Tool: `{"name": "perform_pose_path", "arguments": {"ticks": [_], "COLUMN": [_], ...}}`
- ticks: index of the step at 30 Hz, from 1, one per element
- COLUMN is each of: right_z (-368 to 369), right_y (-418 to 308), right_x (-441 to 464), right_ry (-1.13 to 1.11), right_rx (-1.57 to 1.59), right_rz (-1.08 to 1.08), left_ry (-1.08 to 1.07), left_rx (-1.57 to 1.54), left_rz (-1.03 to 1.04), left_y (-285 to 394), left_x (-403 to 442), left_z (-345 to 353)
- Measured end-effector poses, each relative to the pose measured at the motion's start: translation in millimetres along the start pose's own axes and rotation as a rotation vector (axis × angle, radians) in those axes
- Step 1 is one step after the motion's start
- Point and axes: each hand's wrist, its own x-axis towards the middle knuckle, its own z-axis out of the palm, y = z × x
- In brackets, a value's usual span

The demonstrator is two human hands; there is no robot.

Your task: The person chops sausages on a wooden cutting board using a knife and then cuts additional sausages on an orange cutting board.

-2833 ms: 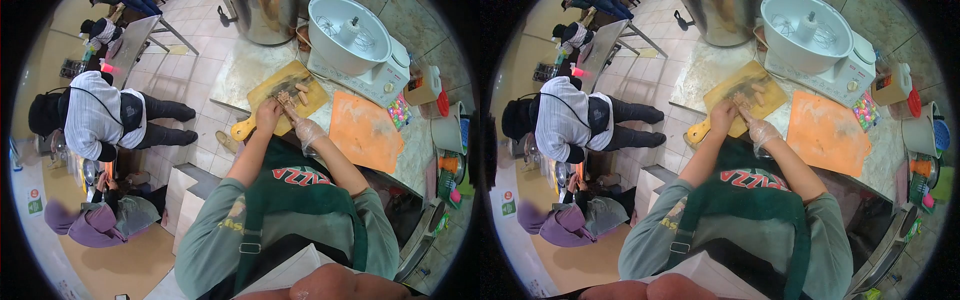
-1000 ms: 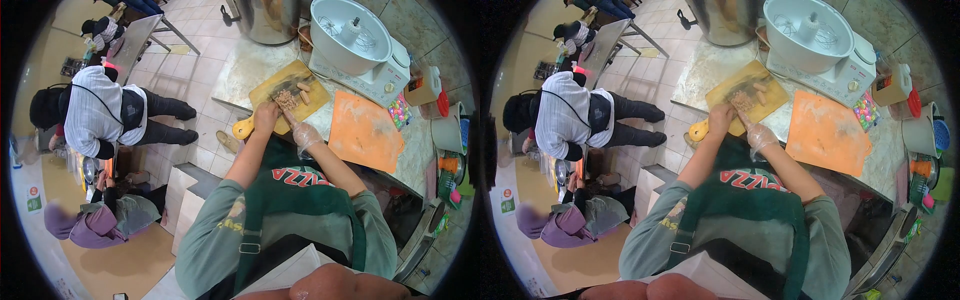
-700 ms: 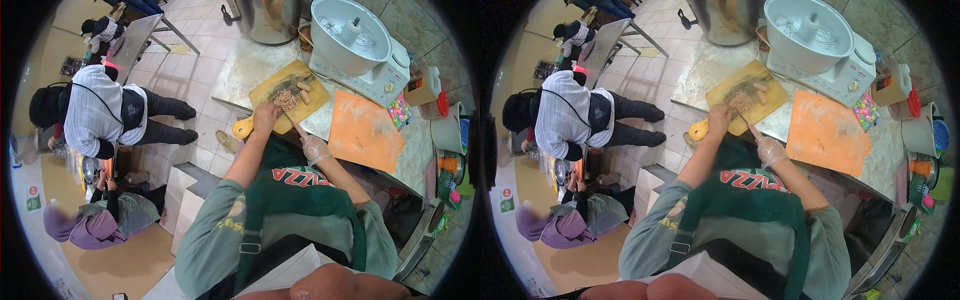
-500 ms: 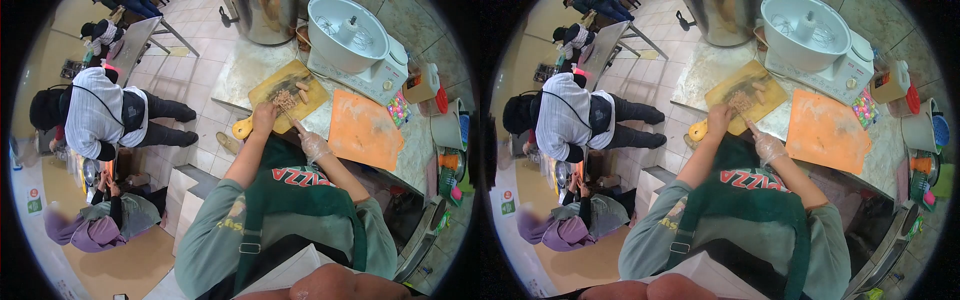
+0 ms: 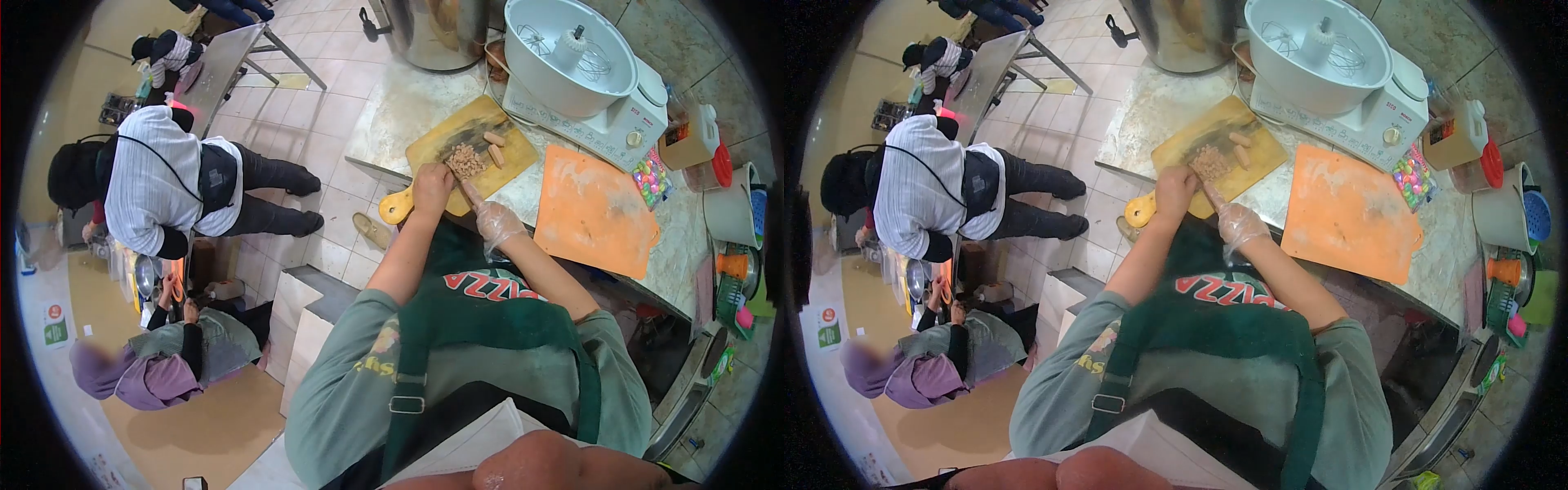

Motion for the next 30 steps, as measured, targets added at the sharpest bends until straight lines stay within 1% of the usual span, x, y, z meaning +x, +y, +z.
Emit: {"name": "perform_pose_path", "arguments": {"ticks": [2, 4, 6, 8, 10, 15, 17, 21, 23, 30], "right_z": [12, 10, 0, -3, -4, -4, -8, -6, -6, 6], "right_y": [13, 12, 9, 8, 12, 13, 6, 3, 4, 13], "right_x": [-3, -16, -30, -37, -37, -31, -27, -14, -10, 3], "right_ry": [0.040, 0.079, -0.051, -0.062, -0.068, 0.053, 0.041, -0.007, -0.005, 0.005], "right_rx": [-0.011, -0.023, -0.018, -0.006, 0.004, 0.052, 0.042, 0.014, 0.010, 0.045], "right_rz": [-0.027, -0.052, 0.042, 0.049, 0.055, -0.024, -0.028, -0.022, -0.033, -0.070], "left_ry": [0.020, 0.022, 0.026, -0.011, -0.019, -0.015, 0.009, 0.016, -0.011, -0.003], "left_rx": [-0.032, -0.045, -0.056, -0.053, -0.042, -0.023, -0.006, -0.008, 0.006, -0.019], "left_rz": [-0.012, -0.035, -0.058, -0.146, -0.125, -0.048, -0.027, -0.039, -0.053, -0.074], "left_y": [-2, 1, 2, 2, 1, 2, 2, 1, 2, 2], "left_x": [0, 1, 2, 3, 4, 3, 2, 2, 3, 2], "left_z": [1, -2, -3, -3, -4, -5, -5, -4, -5, -4]}}
